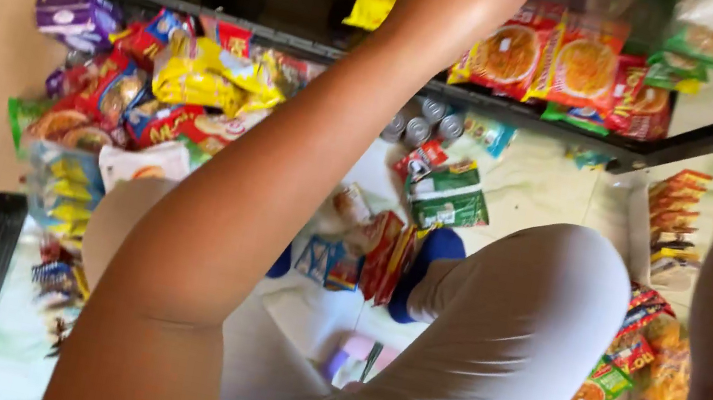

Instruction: Organizing and stocking various snack and drink packets on retail glass shelves.

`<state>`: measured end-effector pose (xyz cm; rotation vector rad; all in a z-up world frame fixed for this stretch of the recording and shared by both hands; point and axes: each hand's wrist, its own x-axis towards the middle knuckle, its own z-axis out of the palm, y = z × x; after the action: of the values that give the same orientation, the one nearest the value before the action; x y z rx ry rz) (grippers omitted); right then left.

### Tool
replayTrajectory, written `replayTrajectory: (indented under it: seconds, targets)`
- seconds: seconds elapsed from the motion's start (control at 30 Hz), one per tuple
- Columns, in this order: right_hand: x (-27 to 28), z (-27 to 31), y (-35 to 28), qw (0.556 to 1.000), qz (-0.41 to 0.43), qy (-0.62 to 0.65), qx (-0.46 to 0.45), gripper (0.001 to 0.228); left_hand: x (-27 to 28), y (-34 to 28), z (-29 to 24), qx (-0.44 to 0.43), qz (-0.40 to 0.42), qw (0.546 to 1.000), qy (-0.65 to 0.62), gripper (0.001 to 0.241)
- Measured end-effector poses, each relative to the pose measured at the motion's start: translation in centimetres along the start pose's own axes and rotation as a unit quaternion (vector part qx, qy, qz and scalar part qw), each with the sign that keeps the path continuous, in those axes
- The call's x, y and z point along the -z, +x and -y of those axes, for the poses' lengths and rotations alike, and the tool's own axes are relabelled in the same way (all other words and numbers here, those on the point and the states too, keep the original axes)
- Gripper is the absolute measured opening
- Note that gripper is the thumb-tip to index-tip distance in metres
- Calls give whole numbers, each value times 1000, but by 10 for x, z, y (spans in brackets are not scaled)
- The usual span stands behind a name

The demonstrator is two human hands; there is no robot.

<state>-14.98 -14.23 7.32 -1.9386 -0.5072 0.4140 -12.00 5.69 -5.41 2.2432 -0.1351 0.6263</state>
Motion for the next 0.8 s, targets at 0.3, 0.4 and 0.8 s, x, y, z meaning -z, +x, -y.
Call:
replayTrajectory:
  seconds: [0.3,0.4,0.8]
  targets:
    - [-154,-118,51,995,91,22,-23,25,15,-148,99,446,84,839,-300,15]
    - [-210,-233,65,974,149,-83,-149,25,-51,-239,189,531,88,807,-244,11]
    - [-332,-380,-25,833,283,-437,-187,59,-101,-389,246,474,225,851,20,30]
